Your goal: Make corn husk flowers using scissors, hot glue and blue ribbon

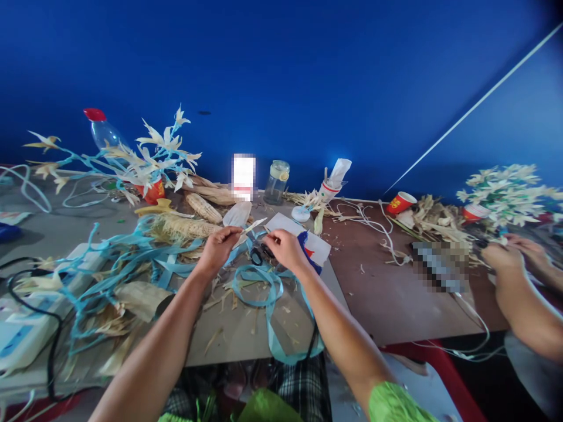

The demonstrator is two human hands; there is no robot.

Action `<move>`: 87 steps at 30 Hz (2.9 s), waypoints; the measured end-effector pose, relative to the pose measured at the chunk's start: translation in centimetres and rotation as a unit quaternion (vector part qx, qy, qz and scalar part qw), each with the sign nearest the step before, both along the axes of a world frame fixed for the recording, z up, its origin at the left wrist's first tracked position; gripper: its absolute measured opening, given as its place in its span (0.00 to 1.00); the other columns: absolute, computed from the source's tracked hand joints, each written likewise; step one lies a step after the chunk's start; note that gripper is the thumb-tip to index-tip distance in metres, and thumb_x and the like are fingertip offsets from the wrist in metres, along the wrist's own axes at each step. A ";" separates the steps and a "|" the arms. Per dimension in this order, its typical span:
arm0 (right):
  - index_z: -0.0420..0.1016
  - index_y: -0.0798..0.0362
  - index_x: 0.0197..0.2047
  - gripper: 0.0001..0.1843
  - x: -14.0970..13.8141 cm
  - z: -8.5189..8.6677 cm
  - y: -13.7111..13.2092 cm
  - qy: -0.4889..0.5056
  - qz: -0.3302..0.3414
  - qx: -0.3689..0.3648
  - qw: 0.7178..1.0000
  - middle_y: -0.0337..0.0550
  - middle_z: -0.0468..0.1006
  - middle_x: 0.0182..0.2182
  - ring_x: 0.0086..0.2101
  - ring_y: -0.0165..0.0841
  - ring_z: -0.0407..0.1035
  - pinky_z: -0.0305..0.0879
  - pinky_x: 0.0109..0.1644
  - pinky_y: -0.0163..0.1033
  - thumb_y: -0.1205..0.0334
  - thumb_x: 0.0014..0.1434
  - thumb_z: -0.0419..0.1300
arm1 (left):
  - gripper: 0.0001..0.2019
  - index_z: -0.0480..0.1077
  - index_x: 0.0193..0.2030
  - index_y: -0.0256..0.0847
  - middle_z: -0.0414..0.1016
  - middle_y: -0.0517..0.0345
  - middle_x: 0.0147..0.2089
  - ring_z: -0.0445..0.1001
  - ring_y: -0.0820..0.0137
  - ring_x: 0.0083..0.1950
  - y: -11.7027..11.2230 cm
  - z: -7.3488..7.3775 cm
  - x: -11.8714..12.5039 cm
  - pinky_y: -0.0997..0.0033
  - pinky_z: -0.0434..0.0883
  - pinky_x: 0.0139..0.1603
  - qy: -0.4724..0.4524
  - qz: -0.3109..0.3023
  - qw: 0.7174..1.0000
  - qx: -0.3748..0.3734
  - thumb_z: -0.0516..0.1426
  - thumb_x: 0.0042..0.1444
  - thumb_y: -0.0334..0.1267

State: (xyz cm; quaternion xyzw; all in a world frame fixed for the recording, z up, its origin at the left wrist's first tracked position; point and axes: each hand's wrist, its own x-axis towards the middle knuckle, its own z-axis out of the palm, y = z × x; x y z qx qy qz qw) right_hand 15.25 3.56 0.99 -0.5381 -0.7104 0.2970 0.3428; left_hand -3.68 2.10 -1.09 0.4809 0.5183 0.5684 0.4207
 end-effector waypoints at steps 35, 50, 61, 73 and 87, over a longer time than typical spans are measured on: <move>0.70 0.54 0.48 0.16 -0.7 -0.5 -0.7 -0.237 -0.002 -0.021 0.971 0.47 0.78 0.36 0.38 0.37 0.72 0.63 0.43 0.39 0.62 0.55 0.56 | 0.13 0.73 0.34 0.36 0.62 0.65 0.20 0.58 0.79 0.22 -0.3 0.7 0.1 0.77 0.54 0.22 -0.137 0.057 0.989 0.008 0.62 0.43 0.41; 0.65 0.53 0.30 0.15 -0.1 -0.7 0.3 0.418 0.140 -0.459 0.771 0.34 0.72 0.24 0.19 0.21 0.54 0.47 0.24 0.29 0.62 0.40 0.67 | 0.12 0.73 0.31 0.37 0.64 0.67 0.21 0.58 0.82 0.21 -0.5 1.6 0.0 0.77 0.62 0.27 -0.251 0.055 0.966 -0.003 0.65 0.37 0.38; 0.72 0.52 0.38 0.22 -2.3 0.0 -1.7 0.457 0.157 -0.398 0.780 0.35 0.74 0.23 0.17 0.19 0.50 0.42 0.20 0.27 0.67 0.37 0.68 | 0.12 0.74 0.33 0.36 0.66 0.64 0.22 0.61 0.79 0.23 -0.6 0.4 1.3 0.76 0.59 0.27 -0.243 -0.023 0.969 -0.027 0.64 0.41 0.39; 0.66 0.50 0.42 0.24 -3.1 0.0 -2.3 0.362 0.065 -0.166 0.915 0.34 0.70 0.28 0.26 0.26 0.63 0.58 0.27 0.30 0.54 0.42 0.66 | 0.09 0.74 0.33 0.37 0.60 0.66 0.19 0.56 0.78 0.22 -0.7 0.3 1.4 0.76 0.54 0.23 -0.116 0.028 0.993 0.012 0.60 0.46 0.40; 0.61 0.50 0.47 0.21 -4.2 -2.7 -2.4 0.175 0.086 -0.053 0.979 0.43 0.75 0.33 0.33 0.34 0.71 0.68 0.38 0.38 0.55 0.51 0.60 | 0.09 0.73 0.33 0.37 0.64 0.65 0.21 0.60 0.79 0.23 -0.9 0.2 1.7 0.77 0.58 0.25 -0.167 0.012 0.986 -0.007 0.61 0.45 0.39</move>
